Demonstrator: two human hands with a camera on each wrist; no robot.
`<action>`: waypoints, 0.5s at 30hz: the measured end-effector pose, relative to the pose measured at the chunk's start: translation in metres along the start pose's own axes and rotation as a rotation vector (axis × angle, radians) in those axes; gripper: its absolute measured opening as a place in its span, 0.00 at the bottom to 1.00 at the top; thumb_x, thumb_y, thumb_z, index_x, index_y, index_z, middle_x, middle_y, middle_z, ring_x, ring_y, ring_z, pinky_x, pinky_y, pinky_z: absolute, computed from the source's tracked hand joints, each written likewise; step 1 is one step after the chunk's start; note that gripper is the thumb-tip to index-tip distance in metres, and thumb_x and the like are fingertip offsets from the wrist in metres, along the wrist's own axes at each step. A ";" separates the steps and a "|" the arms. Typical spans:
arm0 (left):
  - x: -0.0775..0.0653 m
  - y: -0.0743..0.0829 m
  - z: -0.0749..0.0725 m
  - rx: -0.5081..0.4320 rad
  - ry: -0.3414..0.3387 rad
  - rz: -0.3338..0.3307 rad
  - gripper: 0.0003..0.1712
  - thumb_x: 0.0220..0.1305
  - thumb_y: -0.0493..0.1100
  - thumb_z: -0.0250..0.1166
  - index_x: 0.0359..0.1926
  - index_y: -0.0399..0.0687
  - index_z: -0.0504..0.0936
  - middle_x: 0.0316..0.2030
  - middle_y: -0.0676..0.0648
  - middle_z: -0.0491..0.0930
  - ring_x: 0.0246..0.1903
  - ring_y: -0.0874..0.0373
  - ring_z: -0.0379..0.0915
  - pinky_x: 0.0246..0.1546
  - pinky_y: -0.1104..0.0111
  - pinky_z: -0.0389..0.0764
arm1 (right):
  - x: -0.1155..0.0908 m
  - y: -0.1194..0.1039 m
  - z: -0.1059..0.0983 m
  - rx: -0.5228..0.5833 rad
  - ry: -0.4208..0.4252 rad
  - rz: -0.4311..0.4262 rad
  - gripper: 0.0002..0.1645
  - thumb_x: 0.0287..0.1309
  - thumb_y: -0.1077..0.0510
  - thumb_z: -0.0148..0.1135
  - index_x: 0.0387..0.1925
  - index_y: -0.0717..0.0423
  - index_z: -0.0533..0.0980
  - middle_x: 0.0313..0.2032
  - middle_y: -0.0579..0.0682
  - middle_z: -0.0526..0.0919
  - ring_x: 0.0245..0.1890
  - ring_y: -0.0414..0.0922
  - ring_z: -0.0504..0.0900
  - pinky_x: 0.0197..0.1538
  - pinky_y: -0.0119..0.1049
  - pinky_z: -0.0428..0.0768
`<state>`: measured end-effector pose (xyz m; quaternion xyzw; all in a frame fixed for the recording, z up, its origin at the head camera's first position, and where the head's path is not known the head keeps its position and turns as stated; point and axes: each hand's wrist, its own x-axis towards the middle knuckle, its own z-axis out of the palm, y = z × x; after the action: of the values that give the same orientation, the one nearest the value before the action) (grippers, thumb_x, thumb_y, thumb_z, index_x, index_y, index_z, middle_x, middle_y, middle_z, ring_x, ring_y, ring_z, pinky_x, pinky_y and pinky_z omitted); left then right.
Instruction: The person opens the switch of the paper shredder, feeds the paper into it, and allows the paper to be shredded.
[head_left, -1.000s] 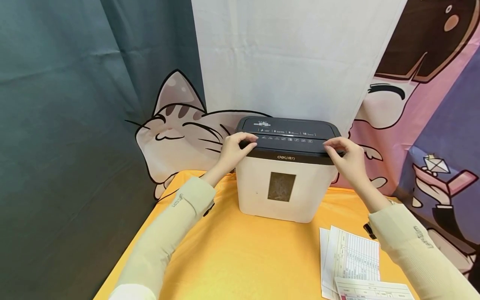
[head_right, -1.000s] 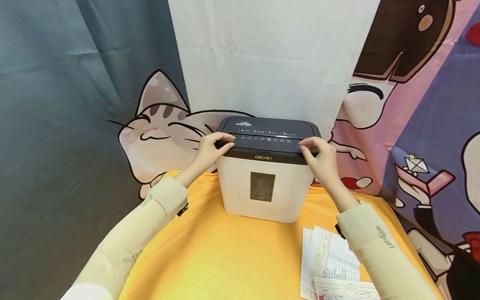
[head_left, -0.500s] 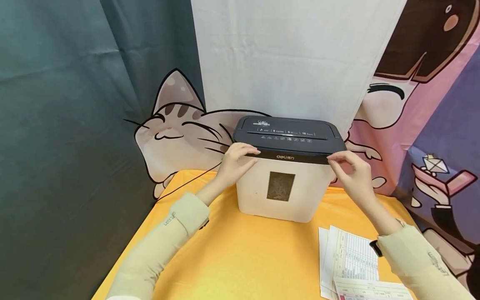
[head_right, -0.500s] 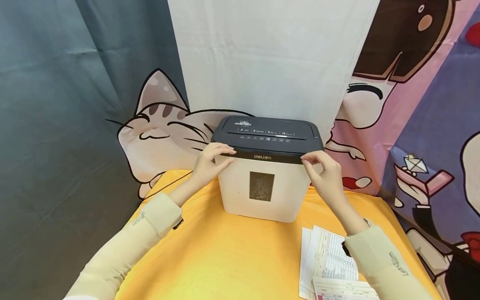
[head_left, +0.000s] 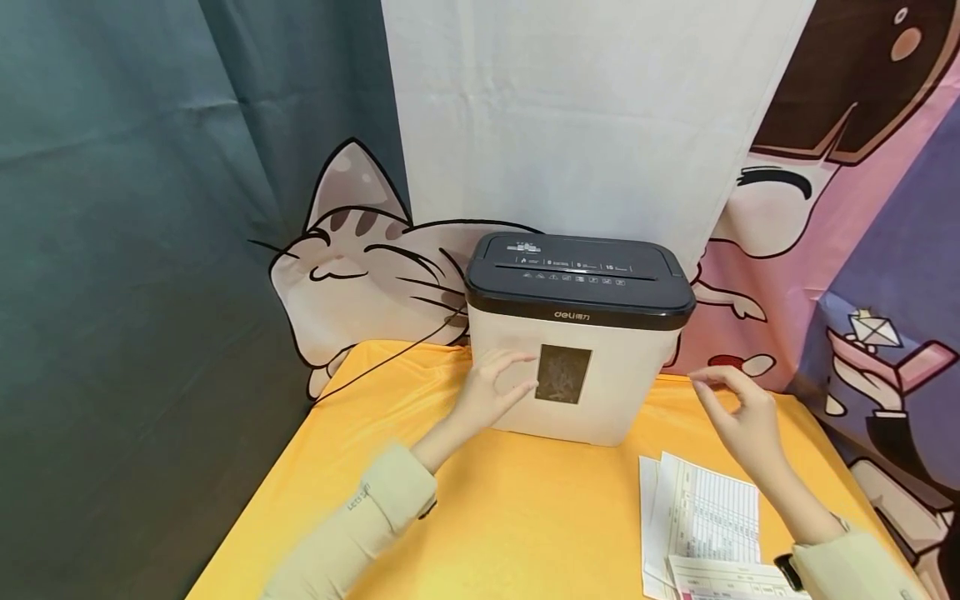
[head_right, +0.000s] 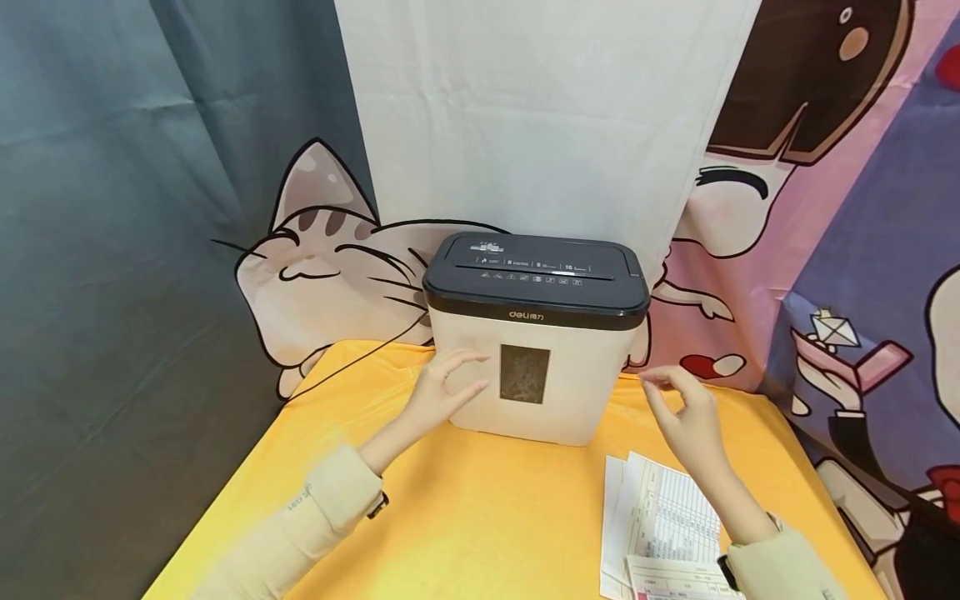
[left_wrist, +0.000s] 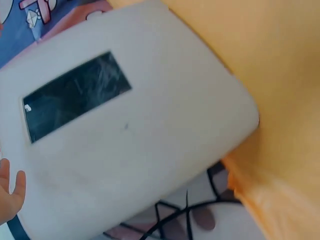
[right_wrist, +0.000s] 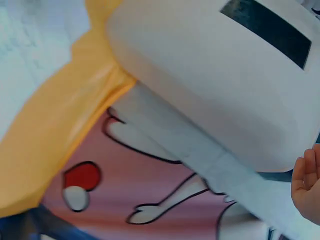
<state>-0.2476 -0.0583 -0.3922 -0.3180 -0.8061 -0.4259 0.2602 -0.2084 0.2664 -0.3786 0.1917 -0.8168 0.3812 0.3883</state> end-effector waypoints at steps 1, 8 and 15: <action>-0.004 0.001 0.004 -0.013 -0.010 -0.017 0.20 0.54 0.40 0.70 0.50 0.43 0.80 0.47 0.45 0.82 0.51 0.48 0.74 0.56 0.58 0.72 | -0.005 0.003 -0.002 -0.005 0.004 0.012 0.11 0.47 0.78 0.62 0.32 0.66 0.80 0.34 0.20 0.74 0.34 0.17 0.71 0.41 0.10 0.66; -0.037 0.010 0.037 -0.104 -0.146 -0.114 0.29 0.56 0.44 0.68 0.59 0.47 0.73 0.53 0.47 0.78 0.54 0.53 0.72 0.56 0.61 0.73 | -0.044 0.027 -0.021 -0.050 -0.043 0.168 0.06 0.54 0.73 0.60 0.35 0.67 0.79 0.34 0.14 0.73 0.33 0.16 0.70 0.39 0.09 0.66; -0.074 0.022 0.075 -0.176 -0.227 -0.230 0.30 0.58 0.47 0.67 0.61 0.46 0.70 0.48 0.45 0.77 0.46 0.52 0.75 0.44 0.72 0.76 | -0.088 0.050 -0.047 -0.089 -0.144 0.332 0.04 0.59 0.67 0.59 0.35 0.63 0.79 0.34 0.13 0.72 0.33 0.14 0.70 0.34 0.10 0.68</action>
<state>-0.1936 -0.0062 -0.4697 -0.2912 -0.8209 -0.4832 0.0886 -0.1608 0.3359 -0.4514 0.0635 -0.8790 0.3887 0.2687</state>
